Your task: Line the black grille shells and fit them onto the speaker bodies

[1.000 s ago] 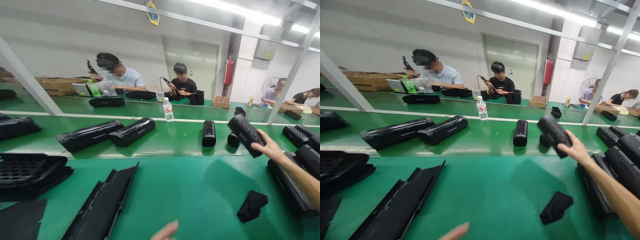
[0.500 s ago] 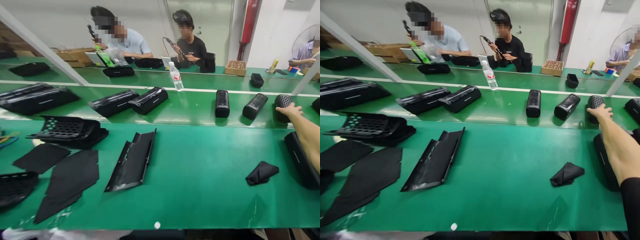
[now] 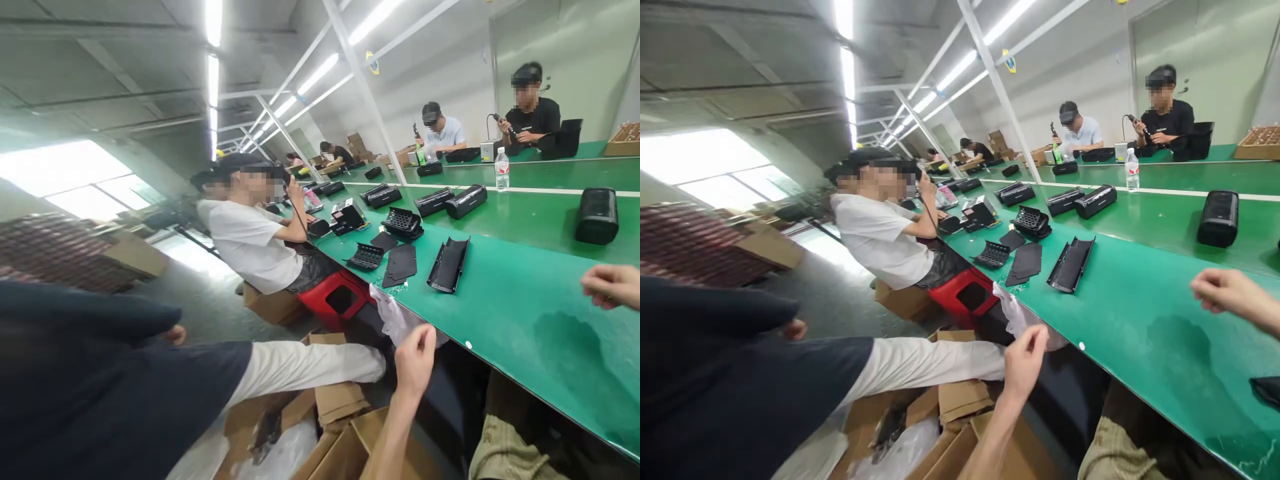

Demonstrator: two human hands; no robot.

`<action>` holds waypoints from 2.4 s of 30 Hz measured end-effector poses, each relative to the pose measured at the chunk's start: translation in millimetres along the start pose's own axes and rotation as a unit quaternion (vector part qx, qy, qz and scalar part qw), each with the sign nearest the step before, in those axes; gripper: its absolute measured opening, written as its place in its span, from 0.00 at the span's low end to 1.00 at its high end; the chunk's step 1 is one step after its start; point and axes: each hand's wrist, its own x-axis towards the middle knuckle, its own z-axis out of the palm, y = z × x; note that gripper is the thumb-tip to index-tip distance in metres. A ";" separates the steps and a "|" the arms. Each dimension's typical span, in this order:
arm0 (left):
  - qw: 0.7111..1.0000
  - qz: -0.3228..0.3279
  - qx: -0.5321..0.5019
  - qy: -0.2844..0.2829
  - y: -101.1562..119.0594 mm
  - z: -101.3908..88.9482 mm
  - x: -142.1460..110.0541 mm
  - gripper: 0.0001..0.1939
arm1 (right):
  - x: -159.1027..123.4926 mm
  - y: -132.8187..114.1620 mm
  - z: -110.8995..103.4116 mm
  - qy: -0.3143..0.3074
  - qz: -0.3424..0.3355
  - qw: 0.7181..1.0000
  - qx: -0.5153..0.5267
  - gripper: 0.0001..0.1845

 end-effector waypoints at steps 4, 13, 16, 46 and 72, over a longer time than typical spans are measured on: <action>0.997 -0.015 0.061 0.044 15.4 -1.7 88.2 0.19 | -22.5 -7.2 93.3 -0.131 0.000 0.991 -0.040 0.26; 0.997 -0.034 0.030 -0.059 -46.6 24.9 149.7 0.16 | 31.6 -24.9 116.8 -0.170 -0.006 0.982 -0.082 0.22; 0.997 -0.067 -0.030 -0.031 -52.3 11.5 154.9 0.18 | 64.8 -54.5 120.8 -0.137 0.022 0.988 -0.060 0.23; 0.758 -0.253 -0.367 -0.477 160.7 2.8 213.7 0.31 | -37.0 -181.8 78.2 0.141 0.225 0.914 0.308 0.34; 0.722 -0.372 -0.387 -0.436 217.3 59.4 186.1 0.24 | -44.9 -118.8 10.4 0.119 0.243 0.847 0.457 0.26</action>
